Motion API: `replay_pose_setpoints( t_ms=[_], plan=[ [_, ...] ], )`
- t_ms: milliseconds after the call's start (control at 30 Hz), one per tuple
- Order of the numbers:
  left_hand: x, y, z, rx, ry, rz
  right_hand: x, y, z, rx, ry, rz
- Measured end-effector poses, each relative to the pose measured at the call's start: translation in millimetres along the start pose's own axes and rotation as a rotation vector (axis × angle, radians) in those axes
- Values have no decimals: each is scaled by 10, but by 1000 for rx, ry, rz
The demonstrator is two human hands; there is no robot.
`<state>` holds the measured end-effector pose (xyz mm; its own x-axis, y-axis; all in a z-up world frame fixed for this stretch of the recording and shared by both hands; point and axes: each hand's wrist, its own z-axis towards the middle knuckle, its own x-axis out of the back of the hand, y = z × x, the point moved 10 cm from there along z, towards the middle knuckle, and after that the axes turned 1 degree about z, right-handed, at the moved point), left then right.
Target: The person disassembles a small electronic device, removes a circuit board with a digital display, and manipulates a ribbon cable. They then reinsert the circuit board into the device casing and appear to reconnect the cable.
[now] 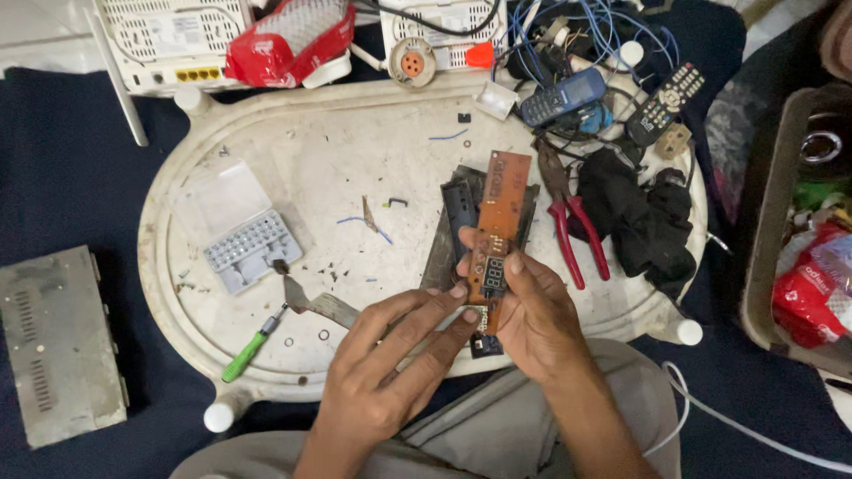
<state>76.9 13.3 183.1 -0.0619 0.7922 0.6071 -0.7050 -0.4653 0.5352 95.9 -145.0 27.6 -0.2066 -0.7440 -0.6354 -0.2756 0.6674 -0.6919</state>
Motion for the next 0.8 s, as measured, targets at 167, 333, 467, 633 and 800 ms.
replay_pose_setpoints(
  t_ms=[167, 333, 467, 633, 800],
  plan=[
    [4, 38, 12, -26, -46, -10, -83, -69, -21, 18, -42, -10],
    [44, 136, -39, 37, -49, -82, -152, -83, -152, -14, -72, 36],
    [130, 255, -90, 3, -22, -46, -258, -112, -211, 26, -109, 39],
    [226, 280, -128, 1, 27, -52, -372, -145, -238, 69, -127, 26],
    [256, 239, -150, 32, 19, -33, -466, -139, -213, 76, -146, 6]
  ],
)
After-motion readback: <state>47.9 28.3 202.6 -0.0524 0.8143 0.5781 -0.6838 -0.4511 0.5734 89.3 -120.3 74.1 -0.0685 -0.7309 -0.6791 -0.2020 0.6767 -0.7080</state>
